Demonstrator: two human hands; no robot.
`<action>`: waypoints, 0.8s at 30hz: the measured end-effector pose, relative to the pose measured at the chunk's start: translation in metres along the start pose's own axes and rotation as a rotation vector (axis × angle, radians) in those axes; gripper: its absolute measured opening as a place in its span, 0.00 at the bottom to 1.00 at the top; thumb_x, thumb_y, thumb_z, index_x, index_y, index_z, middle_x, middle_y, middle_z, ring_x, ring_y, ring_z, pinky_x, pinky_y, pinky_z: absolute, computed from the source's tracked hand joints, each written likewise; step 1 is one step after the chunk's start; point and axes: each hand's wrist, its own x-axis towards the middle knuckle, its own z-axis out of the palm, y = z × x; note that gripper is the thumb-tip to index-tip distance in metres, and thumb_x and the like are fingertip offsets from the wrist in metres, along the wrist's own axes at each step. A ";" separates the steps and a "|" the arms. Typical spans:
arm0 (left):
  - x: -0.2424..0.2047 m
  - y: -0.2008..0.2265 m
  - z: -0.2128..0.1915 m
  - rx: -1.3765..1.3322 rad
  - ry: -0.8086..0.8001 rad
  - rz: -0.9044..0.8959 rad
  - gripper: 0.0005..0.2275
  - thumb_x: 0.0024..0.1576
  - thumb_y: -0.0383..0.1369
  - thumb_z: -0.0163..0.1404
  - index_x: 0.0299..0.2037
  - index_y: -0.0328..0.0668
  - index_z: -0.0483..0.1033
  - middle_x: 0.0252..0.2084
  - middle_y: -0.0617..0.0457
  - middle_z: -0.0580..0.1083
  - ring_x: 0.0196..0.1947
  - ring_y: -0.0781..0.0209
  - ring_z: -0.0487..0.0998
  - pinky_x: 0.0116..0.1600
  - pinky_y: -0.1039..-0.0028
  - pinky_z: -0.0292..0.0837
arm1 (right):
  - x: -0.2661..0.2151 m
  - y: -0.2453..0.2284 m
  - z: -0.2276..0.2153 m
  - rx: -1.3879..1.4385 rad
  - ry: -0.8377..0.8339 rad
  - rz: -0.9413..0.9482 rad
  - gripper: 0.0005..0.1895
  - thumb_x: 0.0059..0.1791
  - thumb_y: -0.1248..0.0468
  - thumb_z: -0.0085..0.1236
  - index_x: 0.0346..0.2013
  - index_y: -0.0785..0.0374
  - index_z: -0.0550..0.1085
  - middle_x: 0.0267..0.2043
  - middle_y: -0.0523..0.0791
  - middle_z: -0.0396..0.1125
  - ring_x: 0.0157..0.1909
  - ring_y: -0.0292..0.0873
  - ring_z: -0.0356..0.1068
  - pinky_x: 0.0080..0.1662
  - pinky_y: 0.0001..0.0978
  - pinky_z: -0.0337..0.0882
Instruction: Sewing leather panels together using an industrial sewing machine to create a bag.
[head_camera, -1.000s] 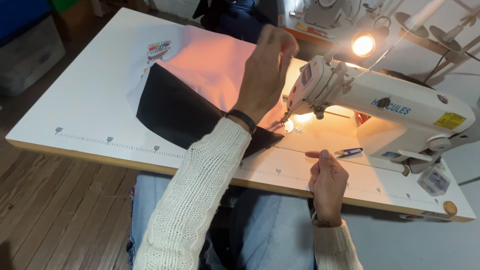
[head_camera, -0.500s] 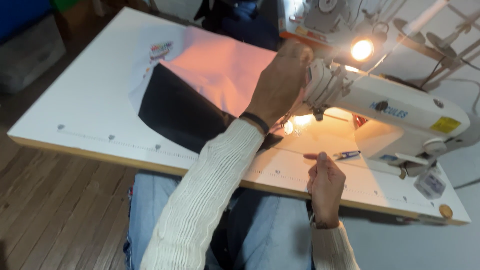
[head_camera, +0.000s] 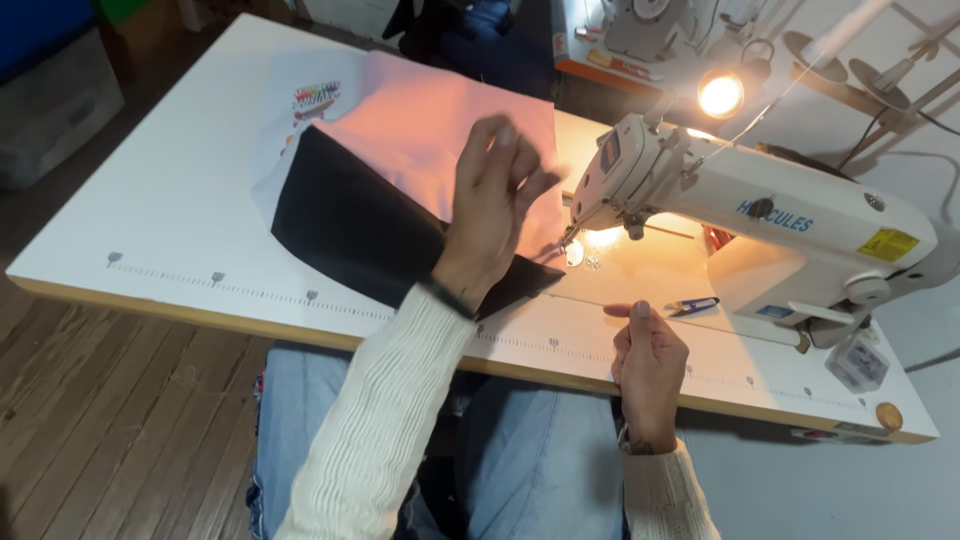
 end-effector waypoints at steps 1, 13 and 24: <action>-0.009 0.005 -0.001 0.134 0.055 -0.071 0.05 0.70 0.31 0.39 0.50 0.41 0.65 0.31 0.57 0.62 0.31 0.68 0.65 0.53 0.65 0.77 | -0.001 -0.001 0.000 -0.021 -0.006 -0.008 0.22 0.60 0.53 0.47 0.39 0.69 0.79 0.17 0.38 0.50 0.17 0.30 0.45 0.19 0.24 0.47; -0.043 0.064 -0.041 -0.222 0.340 -0.097 0.05 0.63 0.23 0.46 0.45 0.36 0.74 0.39 0.45 0.75 0.38 0.54 0.79 0.58 0.58 0.78 | 0.005 0.004 -0.017 0.186 0.031 0.018 0.22 0.61 0.51 0.43 0.45 0.64 0.78 0.19 0.38 0.51 0.15 0.31 0.48 0.19 0.21 0.51; -0.001 0.137 0.040 0.871 0.225 0.330 0.10 0.73 0.33 0.34 0.61 0.44 0.63 0.59 0.49 0.71 0.60 0.58 0.73 0.77 0.65 0.69 | 0.039 0.024 -0.036 0.693 0.030 0.199 0.18 0.64 0.54 0.41 0.46 0.67 0.72 0.23 0.35 0.46 0.23 0.29 0.41 0.25 0.24 0.43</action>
